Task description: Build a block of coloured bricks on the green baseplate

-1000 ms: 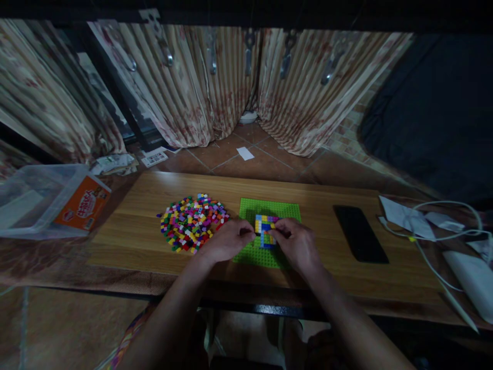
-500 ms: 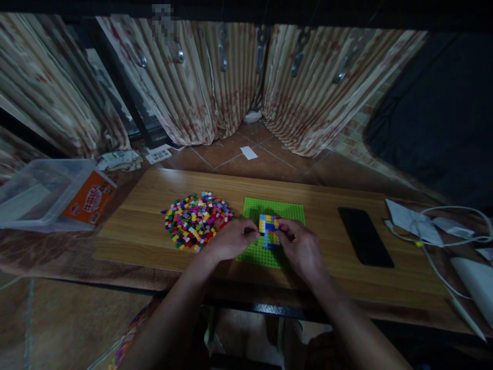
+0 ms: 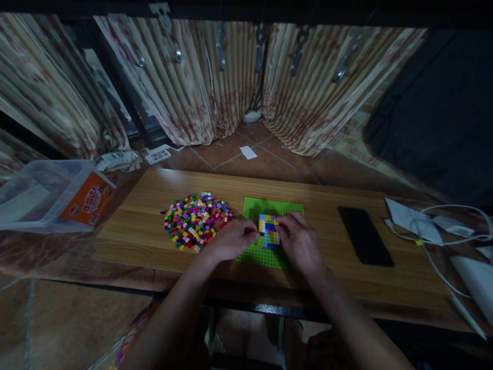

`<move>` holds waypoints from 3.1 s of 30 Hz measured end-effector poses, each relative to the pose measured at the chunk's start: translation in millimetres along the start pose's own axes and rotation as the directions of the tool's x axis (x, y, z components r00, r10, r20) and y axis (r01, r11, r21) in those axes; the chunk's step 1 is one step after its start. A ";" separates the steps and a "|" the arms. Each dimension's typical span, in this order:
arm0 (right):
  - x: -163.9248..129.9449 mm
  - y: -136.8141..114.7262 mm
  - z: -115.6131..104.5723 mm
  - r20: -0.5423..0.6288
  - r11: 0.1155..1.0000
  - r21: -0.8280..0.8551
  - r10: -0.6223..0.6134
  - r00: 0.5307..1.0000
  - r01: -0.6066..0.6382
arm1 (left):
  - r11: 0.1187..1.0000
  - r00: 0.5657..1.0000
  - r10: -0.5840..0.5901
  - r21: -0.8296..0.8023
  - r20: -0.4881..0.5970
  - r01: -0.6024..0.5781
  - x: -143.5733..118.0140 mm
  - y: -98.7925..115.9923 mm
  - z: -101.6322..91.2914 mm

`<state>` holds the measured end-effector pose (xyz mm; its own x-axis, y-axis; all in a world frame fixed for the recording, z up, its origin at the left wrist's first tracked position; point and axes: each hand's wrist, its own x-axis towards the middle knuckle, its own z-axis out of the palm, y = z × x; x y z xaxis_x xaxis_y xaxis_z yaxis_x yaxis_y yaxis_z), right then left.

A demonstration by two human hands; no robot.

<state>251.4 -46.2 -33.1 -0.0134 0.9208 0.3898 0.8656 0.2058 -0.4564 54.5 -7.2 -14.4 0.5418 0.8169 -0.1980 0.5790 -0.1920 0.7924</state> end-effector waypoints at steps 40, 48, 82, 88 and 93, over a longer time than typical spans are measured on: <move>-4.2 -3.5 -11.1 0.129 0.993 0.101 -0.080 0.988 0.067 | 0.998 1.000 -0.019 0.064 0.012 0.018 -0.7 7.3 -0.4; -4.6 -3.1 -8.9 0.119 0.990 0.135 -0.056 0.991 0.039 | 0.998 1.000 -0.007 0.070 -0.007 0.007 -1.1 5.4 1.1; 8.6 -3.9 0.2 0.090 0.814 0.405 0.419 0.904 -0.417 | 0.973 0.986 -0.080 0.203 -0.148 0.110 2.7 14.0 19.5; 16.6 -12.3 -4.3 0.113 0.839 0.290 0.448 0.887 -0.461 | 0.972 0.980 -0.092 0.197 -0.176 0.127 2.9 12.9 21.9; 13.3 -5.4 -2.3 0.148 0.828 0.316 0.440 0.886 -0.464 | 0.967 0.981 -0.081 0.224 -0.176 0.120 0.6 9.9 24.2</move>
<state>247.7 -35.8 -23.6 0.2949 0.9552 0.0263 0.5647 -0.1520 -0.8112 75.3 -21.7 -20.7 0.3776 0.9126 -0.1569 0.7617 -0.2097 0.6131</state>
